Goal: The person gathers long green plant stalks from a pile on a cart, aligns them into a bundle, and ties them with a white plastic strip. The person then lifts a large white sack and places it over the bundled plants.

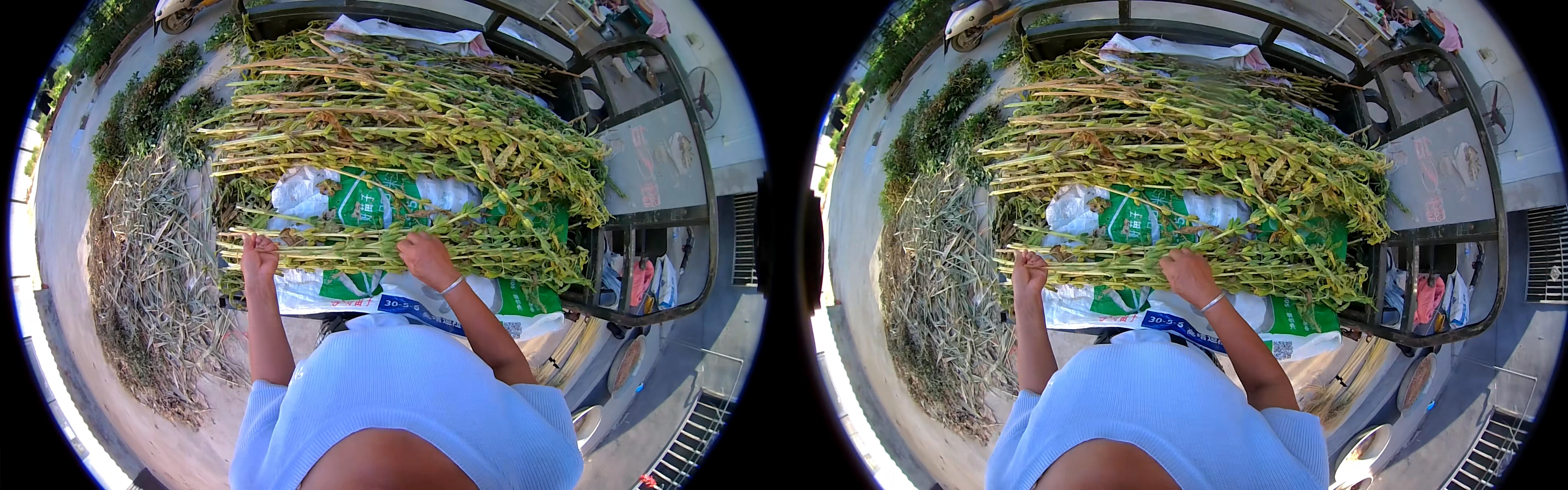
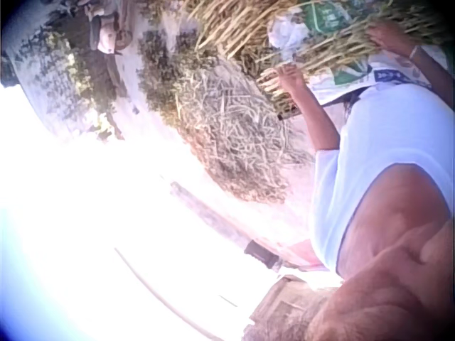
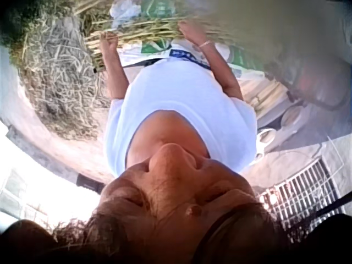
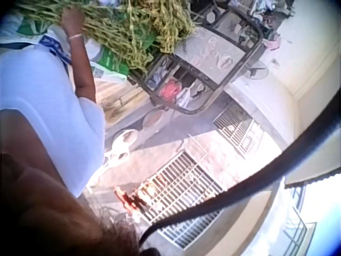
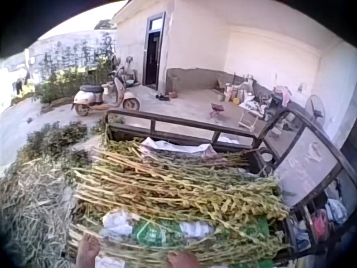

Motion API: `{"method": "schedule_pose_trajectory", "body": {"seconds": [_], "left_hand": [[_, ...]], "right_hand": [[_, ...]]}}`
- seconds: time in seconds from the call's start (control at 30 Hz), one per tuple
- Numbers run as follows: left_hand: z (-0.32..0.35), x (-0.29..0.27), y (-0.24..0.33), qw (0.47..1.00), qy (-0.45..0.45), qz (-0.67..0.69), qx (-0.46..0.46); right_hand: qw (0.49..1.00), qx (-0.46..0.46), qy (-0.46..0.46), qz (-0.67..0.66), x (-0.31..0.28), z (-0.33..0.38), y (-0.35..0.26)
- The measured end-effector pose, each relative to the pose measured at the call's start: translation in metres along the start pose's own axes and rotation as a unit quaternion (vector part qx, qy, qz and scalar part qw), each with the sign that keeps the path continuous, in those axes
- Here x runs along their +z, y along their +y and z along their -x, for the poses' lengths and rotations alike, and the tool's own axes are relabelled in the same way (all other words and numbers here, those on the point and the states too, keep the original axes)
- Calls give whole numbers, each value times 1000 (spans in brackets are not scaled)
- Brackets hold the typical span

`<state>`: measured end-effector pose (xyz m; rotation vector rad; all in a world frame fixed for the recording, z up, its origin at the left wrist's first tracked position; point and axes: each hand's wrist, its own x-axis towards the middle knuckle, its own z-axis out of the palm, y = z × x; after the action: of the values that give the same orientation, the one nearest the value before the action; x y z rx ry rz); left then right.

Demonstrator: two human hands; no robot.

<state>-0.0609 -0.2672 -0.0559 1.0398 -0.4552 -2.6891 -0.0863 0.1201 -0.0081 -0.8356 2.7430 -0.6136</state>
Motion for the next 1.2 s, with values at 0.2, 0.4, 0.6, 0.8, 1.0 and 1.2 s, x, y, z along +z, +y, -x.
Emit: {"method": "schedule_pose_trajectory", "body": {"seconds": [0.2,0.4,0.6,0.8,1.0,1.2], "left_hand": [[34,17,-24,916,167,-260,256],[101,69,-56,363,-137,-802,454],[72,39,-137,198,-277,-895,289],[68,27,-144,190,-277,-885,323],[63,34,-141,198,-276,-897,282],[67,48,-130,227,-305,-890,253]], "right_hand": [[996,-6,88,-34,-17,2,5],[970,31,111,212,-64,1,75],[962,112,-108,226,-79,1,70],[970,186,-149,57,-62,-1,97],[983,88,95,127,-25,-77,64],[990,97,-87,-50,-9,-99,60]]}}
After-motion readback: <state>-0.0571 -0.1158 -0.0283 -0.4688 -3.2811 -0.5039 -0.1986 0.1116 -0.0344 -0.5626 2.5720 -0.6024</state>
